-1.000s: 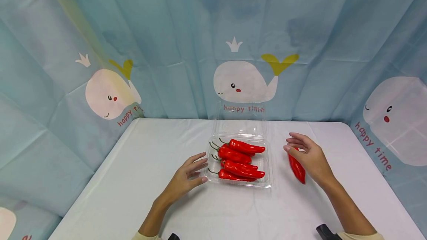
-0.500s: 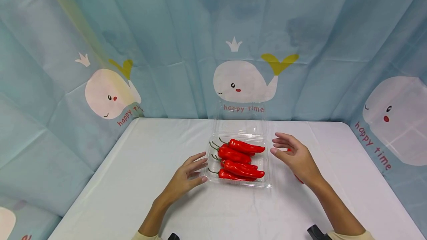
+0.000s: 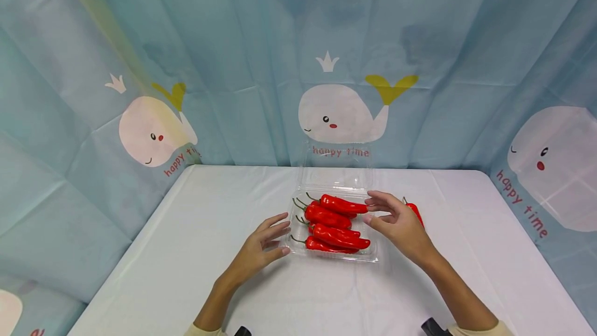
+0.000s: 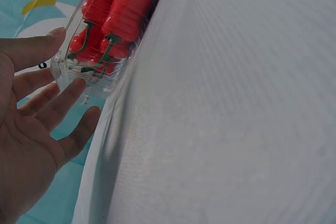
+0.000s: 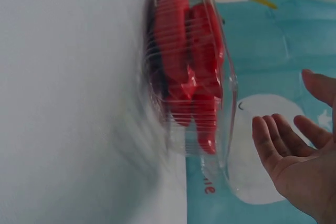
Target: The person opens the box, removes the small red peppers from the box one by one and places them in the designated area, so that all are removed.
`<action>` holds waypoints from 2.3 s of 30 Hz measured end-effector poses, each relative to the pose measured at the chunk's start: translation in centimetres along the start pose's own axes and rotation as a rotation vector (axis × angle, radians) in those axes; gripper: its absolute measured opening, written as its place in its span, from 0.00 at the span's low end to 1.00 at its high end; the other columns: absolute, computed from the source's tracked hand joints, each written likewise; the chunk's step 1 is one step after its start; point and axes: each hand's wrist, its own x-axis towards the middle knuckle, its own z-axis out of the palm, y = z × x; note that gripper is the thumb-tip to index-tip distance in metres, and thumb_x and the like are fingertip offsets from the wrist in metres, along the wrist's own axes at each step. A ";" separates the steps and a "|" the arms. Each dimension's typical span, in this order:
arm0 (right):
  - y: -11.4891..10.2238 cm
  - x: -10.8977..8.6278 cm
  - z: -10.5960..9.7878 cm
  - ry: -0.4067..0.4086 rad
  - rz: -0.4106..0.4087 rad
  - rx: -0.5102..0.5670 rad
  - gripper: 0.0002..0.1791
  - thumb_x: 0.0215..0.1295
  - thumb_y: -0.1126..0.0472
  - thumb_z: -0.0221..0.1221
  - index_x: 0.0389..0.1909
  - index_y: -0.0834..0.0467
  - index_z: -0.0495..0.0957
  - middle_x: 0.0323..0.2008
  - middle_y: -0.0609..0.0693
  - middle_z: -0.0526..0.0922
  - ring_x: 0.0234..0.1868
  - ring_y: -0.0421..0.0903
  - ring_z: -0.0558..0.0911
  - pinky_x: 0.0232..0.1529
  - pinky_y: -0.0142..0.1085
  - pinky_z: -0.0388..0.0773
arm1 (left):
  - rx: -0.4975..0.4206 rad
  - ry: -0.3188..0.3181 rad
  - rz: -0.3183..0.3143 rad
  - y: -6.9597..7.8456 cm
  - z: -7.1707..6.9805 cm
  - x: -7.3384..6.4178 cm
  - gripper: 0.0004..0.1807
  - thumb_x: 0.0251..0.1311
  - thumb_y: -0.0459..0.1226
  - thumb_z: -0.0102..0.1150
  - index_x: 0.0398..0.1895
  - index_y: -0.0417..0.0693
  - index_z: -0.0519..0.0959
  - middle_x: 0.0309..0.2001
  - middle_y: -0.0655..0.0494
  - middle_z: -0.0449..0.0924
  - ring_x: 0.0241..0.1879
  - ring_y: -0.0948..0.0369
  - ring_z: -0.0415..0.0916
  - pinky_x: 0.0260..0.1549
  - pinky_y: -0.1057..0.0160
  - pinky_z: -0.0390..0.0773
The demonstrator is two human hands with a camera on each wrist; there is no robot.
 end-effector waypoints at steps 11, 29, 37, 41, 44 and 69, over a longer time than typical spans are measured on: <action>0.0 -0.1 1.3 -0.032 -0.007 0.039 0.33 0.72 0.56 0.68 0.75 0.54 0.70 0.63 0.60 0.81 0.60 0.46 0.84 0.53 0.27 0.85 | 0.015 0.006 0.000 0.1 0.0 0.0 0.35 0.65 0.33 0.72 0.75 0.40 0.73 0.81 0.54 0.63 0.72 0.54 0.74 0.65 0.46 0.80; -0.4 0.3 3.8 -0.137 -0.005 0.116 0.35 0.69 0.57 0.70 0.73 0.62 0.71 0.64 0.62 0.80 0.61 0.67 0.80 0.53 0.30 0.85 | 0.012 0.006 0.003 0.1 0.1 0.1 0.35 0.65 0.33 0.72 0.75 0.40 0.73 0.81 0.52 0.63 0.72 0.54 0.75 0.64 0.47 0.81; -0.4 0.3 5.0 -0.168 -0.031 0.112 0.33 0.68 0.56 0.71 0.72 0.58 0.73 0.63 0.59 0.81 0.61 0.62 0.81 0.54 0.36 0.87 | 0.006 0.009 0.002 -0.2 0.1 0.0 0.34 0.66 0.34 0.72 0.75 0.40 0.73 0.81 0.53 0.63 0.71 0.53 0.75 0.64 0.47 0.81; -0.4 0.5 5.6 -0.173 -0.039 0.096 0.34 0.68 0.55 0.71 0.72 0.58 0.74 0.63 0.58 0.81 0.61 0.60 0.82 0.54 0.36 0.87 | 0.004 0.008 -0.002 -0.2 0.0 -0.1 0.35 0.66 0.35 0.72 0.75 0.41 0.73 0.81 0.55 0.63 0.72 0.54 0.75 0.65 0.47 0.81; -0.4 0.7 5.9 -0.176 -0.032 0.079 0.33 0.67 0.54 0.72 0.71 0.57 0.75 0.63 0.57 0.82 0.60 0.58 0.82 0.54 0.35 0.86 | 0.003 0.010 0.000 -0.3 0.0 -0.1 0.35 0.66 0.36 0.72 0.75 0.41 0.73 0.80 0.56 0.63 0.72 0.54 0.75 0.64 0.48 0.81; 0.0 1.7 6.9 -0.226 0.061 -0.091 0.29 0.64 0.53 0.74 0.65 0.54 0.80 0.59 0.51 0.84 0.59 0.52 0.82 0.56 0.42 0.87 | 0.000 0.008 0.001 -0.1 0.1 0.0 0.35 0.65 0.32 0.72 0.75 0.40 0.73 0.81 0.53 0.63 0.72 0.54 0.75 0.64 0.46 0.81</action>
